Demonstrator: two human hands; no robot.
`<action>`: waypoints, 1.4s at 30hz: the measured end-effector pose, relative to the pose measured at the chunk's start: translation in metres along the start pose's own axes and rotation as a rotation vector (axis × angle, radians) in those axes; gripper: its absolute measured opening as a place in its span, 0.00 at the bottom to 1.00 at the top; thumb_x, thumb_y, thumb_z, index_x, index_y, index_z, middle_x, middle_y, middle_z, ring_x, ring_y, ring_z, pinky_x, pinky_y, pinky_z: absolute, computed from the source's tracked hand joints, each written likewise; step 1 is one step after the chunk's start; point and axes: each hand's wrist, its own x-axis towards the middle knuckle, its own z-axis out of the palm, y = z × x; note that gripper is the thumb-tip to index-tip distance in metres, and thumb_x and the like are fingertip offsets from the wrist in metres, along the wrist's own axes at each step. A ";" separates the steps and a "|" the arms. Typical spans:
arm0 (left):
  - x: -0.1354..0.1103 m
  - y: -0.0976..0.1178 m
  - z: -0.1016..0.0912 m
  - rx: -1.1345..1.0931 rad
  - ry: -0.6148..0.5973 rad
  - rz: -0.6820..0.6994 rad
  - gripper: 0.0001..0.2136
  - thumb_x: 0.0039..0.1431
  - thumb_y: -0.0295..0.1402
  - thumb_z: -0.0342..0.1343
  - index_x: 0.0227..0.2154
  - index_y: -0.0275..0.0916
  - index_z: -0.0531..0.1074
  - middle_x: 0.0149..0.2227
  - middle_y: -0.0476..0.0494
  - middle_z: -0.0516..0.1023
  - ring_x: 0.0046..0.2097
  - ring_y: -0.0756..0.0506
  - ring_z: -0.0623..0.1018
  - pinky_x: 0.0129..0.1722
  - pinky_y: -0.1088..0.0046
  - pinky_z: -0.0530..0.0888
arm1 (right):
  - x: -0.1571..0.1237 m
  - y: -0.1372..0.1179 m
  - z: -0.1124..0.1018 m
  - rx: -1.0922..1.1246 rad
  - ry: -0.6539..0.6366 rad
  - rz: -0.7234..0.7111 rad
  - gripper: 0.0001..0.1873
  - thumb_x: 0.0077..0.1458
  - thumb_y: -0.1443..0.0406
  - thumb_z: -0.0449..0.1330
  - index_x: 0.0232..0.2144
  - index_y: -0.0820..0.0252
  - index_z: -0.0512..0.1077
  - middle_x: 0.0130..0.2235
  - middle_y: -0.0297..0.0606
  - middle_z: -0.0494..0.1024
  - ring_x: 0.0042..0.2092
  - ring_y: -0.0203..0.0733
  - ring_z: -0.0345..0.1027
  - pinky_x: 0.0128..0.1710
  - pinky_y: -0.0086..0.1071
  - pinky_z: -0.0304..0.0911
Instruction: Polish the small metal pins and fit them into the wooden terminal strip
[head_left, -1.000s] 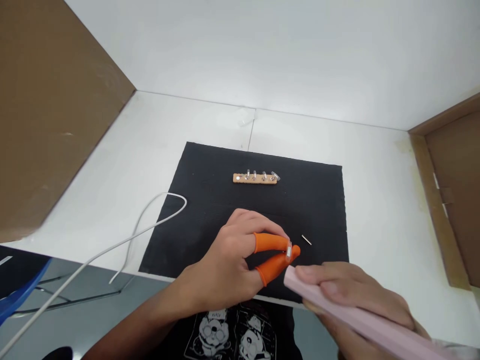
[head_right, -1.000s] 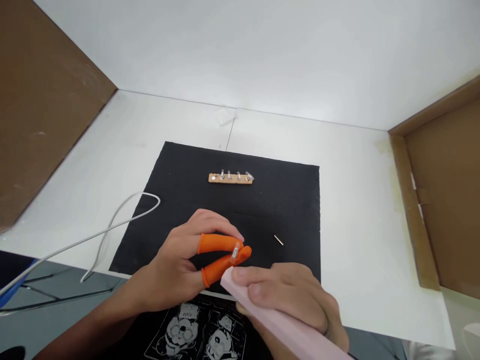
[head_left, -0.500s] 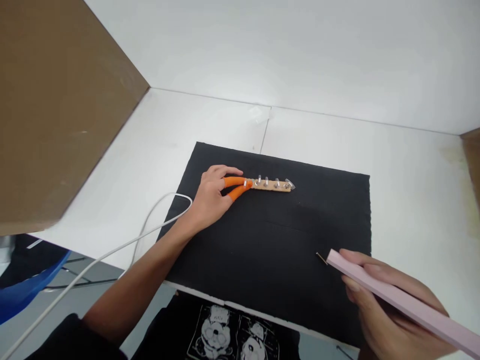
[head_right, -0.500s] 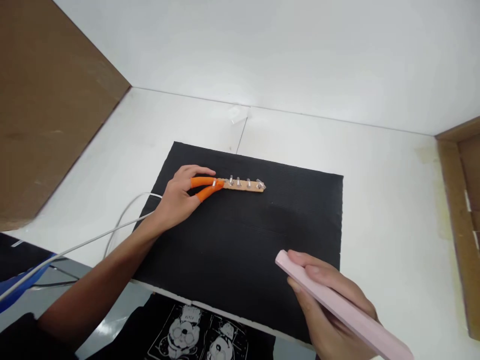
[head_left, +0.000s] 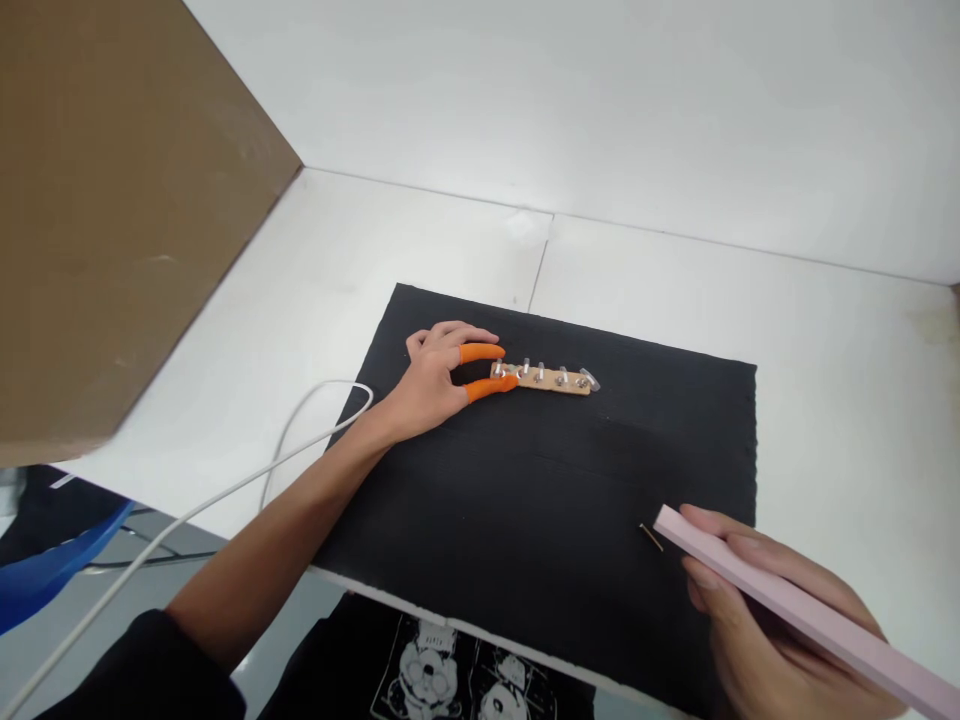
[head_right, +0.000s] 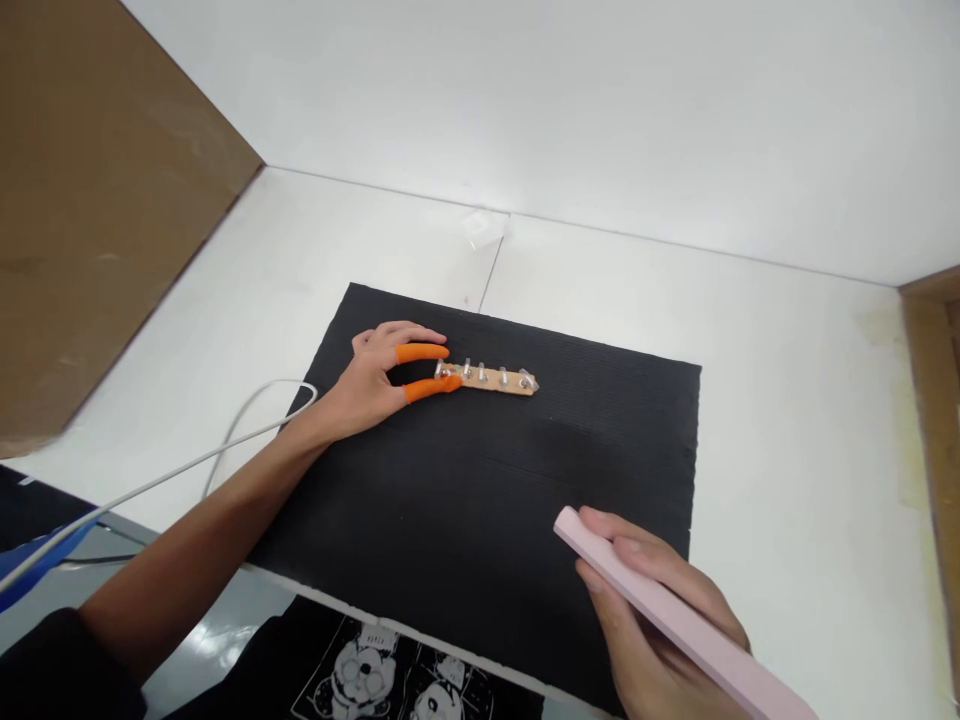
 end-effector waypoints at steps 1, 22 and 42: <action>0.000 0.002 -0.002 -0.011 -0.010 -0.002 0.15 0.66 0.43 0.72 0.52 0.49 0.83 0.64 0.41 0.82 0.69 0.31 0.74 0.70 0.40 0.58 | 0.000 -0.001 0.001 -0.004 0.014 0.010 0.15 0.53 0.70 0.79 0.42 0.59 0.83 0.44 0.44 0.89 0.41 0.52 0.86 0.41 0.46 0.87; 0.030 0.022 0.004 0.083 -0.100 0.133 0.05 0.67 0.35 0.70 0.44 0.44 0.85 0.65 0.40 0.82 0.73 0.28 0.68 0.71 0.34 0.46 | -0.003 0.023 -0.008 -0.001 -0.089 -0.116 0.21 0.50 0.75 0.78 0.46 0.59 0.84 0.48 0.41 0.89 0.45 0.48 0.87 0.46 0.36 0.86; 0.030 0.023 0.010 0.099 -0.106 0.107 0.03 0.67 0.34 0.68 0.41 0.46 0.87 0.65 0.42 0.83 0.73 0.27 0.69 0.71 0.28 0.48 | -0.010 0.029 -0.008 -0.018 -0.143 -0.104 0.19 0.53 0.72 0.78 0.47 0.57 0.83 0.48 0.41 0.89 0.47 0.49 0.87 0.46 0.39 0.87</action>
